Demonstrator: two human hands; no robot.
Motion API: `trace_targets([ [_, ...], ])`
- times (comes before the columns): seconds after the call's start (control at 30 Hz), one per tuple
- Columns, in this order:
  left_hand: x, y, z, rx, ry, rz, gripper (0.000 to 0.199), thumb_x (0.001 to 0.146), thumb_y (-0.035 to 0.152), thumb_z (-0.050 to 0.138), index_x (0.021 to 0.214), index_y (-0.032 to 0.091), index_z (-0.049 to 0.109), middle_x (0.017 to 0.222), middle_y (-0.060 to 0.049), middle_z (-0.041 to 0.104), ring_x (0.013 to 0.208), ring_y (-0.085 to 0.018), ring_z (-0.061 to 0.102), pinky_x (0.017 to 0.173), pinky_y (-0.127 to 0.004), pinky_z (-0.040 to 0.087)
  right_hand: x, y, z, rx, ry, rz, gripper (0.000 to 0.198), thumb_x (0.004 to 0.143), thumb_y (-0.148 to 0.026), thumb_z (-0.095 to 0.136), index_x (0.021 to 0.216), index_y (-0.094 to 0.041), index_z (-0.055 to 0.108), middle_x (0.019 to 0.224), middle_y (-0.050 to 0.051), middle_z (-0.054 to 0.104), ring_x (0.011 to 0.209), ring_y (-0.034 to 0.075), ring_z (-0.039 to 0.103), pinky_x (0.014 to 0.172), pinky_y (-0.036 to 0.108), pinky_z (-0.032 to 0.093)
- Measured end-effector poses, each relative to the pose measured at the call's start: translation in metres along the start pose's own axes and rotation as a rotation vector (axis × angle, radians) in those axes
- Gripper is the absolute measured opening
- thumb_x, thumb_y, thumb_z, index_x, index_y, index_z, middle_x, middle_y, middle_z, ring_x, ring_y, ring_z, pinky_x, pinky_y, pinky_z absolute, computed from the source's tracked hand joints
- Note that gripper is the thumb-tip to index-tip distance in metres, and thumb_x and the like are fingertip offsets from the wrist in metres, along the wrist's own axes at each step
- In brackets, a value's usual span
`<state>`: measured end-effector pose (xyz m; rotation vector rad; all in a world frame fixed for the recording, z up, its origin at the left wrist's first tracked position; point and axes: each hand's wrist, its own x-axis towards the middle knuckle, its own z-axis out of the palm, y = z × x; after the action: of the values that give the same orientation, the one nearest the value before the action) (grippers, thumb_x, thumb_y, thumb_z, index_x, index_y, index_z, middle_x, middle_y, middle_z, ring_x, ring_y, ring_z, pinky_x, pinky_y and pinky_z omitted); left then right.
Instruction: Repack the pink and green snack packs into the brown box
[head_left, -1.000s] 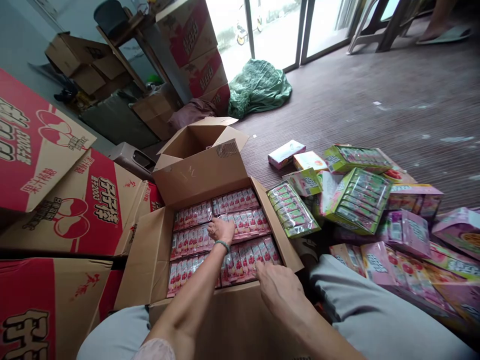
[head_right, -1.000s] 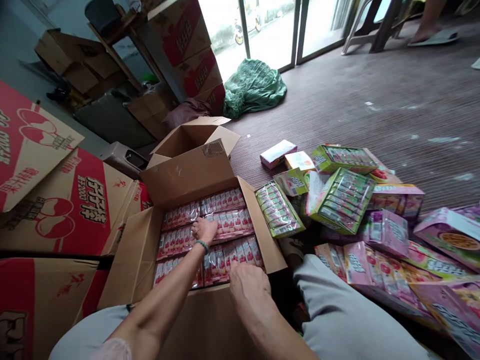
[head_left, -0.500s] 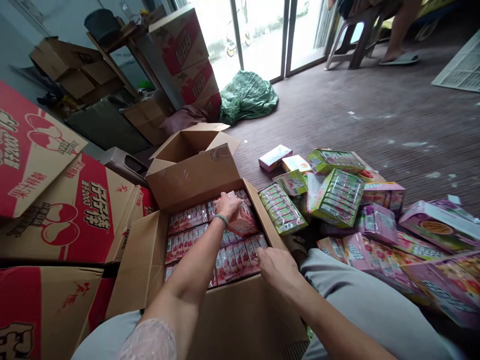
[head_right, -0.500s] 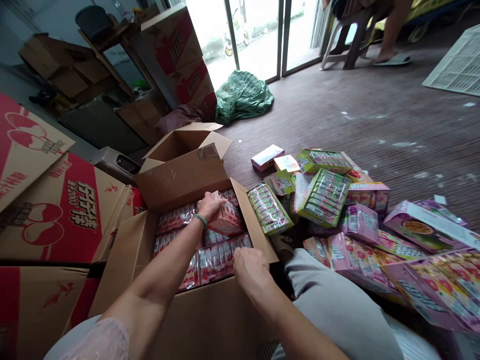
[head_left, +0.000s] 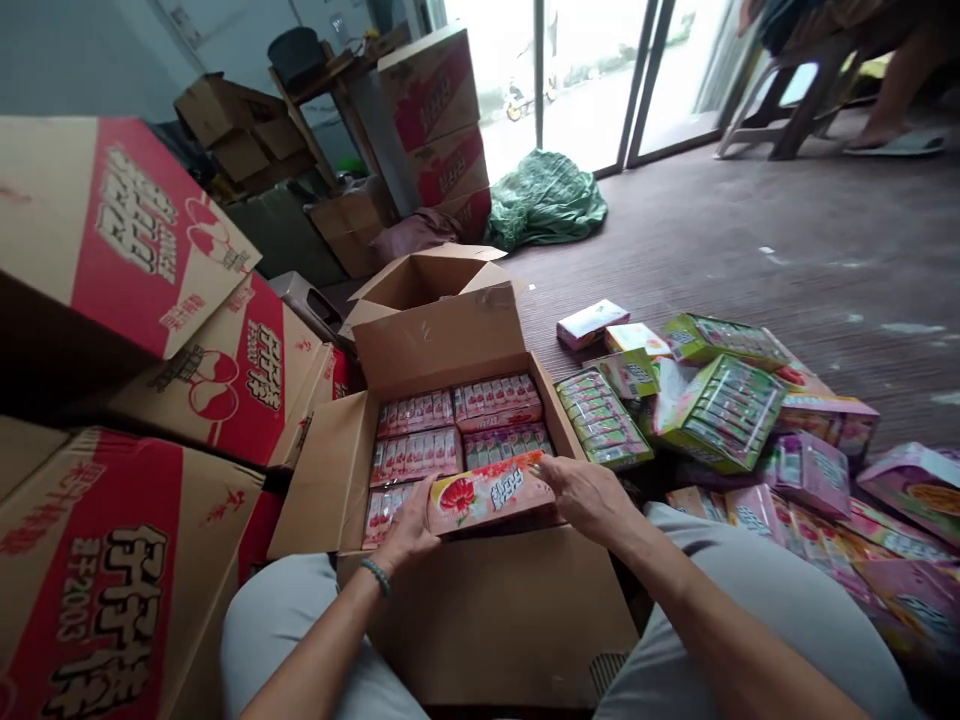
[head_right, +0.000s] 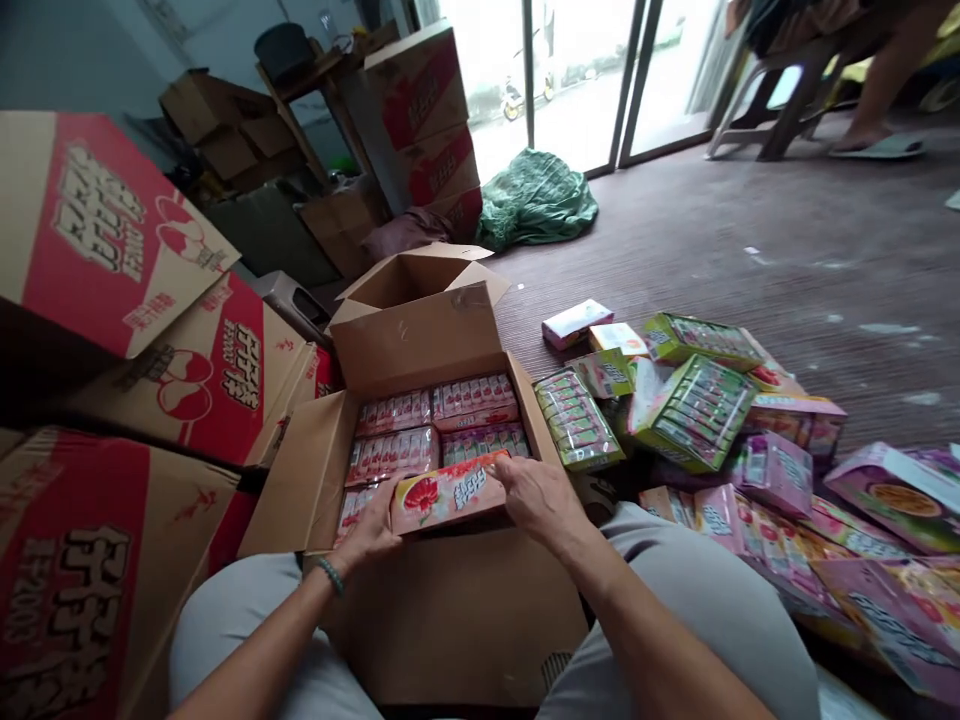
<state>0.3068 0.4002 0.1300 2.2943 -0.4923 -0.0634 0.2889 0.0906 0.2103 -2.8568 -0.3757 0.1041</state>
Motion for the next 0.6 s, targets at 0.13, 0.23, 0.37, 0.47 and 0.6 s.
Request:
trace_targets([
  [0.13,-0.005,-0.013,0.019,-0.044,0.099,0.008,0.088,0.056,0.021,0.073,0.134,0.019,0.033,0.131,-0.014,0.042,0.126,-0.031,0.041,0.111,-0.050,0.033,0.018,-0.039,0.015,-0.113,-0.076,-0.177,0.024,0.091,-0.016,0.036,0.092,-0.019,0.060,0.083,0.005,0.068,0.077,0.017,0.062,0.062,0.027,0.030],
  [0.23,-0.001,-0.011,0.024,-0.097,0.108,-0.052,0.093,0.054,0.034,0.081,0.132,0.018,0.034,0.127,-0.013,0.044,0.120,-0.030,0.045,0.107,-0.048,0.038,0.034,-0.077,0.022,-0.197,-0.171,-0.226,0.025,0.088,-0.014,0.038,0.098,-0.018,0.061,0.085,0.008,0.068,0.076,0.018,0.063,0.062,0.026,0.033],
  [0.37,-0.001,-0.012,0.028,-0.106,0.129,-0.061,0.087,0.057,0.035,0.079,0.131,0.020,0.035,0.124,-0.011,0.047,0.117,-0.028,0.047,0.103,-0.046,0.041,0.056,-0.126,0.034,-0.249,-0.290,-0.308,0.029,0.088,-0.012,0.038,0.097,-0.015,0.065,0.091,0.010,0.069,0.082,0.020,0.065,0.067,0.026,0.039],
  [0.47,-0.004,-0.012,0.030,-0.102,0.164,-0.067,0.061,0.070,0.029,0.068,0.124,0.020,0.042,0.116,-0.010,0.051,0.109,-0.025,0.052,0.097,-0.044,0.045,0.065,-0.149,0.039,-0.322,-0.379,-0.299,0.029,0.088,-0.010,0.038,0.093,-0.012,0.067,0.090,0.012,0.070,0.082,0.022,0.066,0.068,0.027,0.042],
  [0.6,-0.004,-0.010,0.028,-0.111,0.150,-0.059,0.051,0.071,0.032,0.068,0.116,0.020,0.046,0.109,-0.009,0.052,0.097,-0.023,0.055,0.088,-0.041,0.049,0.064,-0.151,0.032,-0.403,-0.408,-0.280,0.031,0.089,-0.010,0.037,0.100,-0.012,0.067,0.094,0.015,0.070,0.087,0.023,0.066,0.069,0.027,0.045],
])
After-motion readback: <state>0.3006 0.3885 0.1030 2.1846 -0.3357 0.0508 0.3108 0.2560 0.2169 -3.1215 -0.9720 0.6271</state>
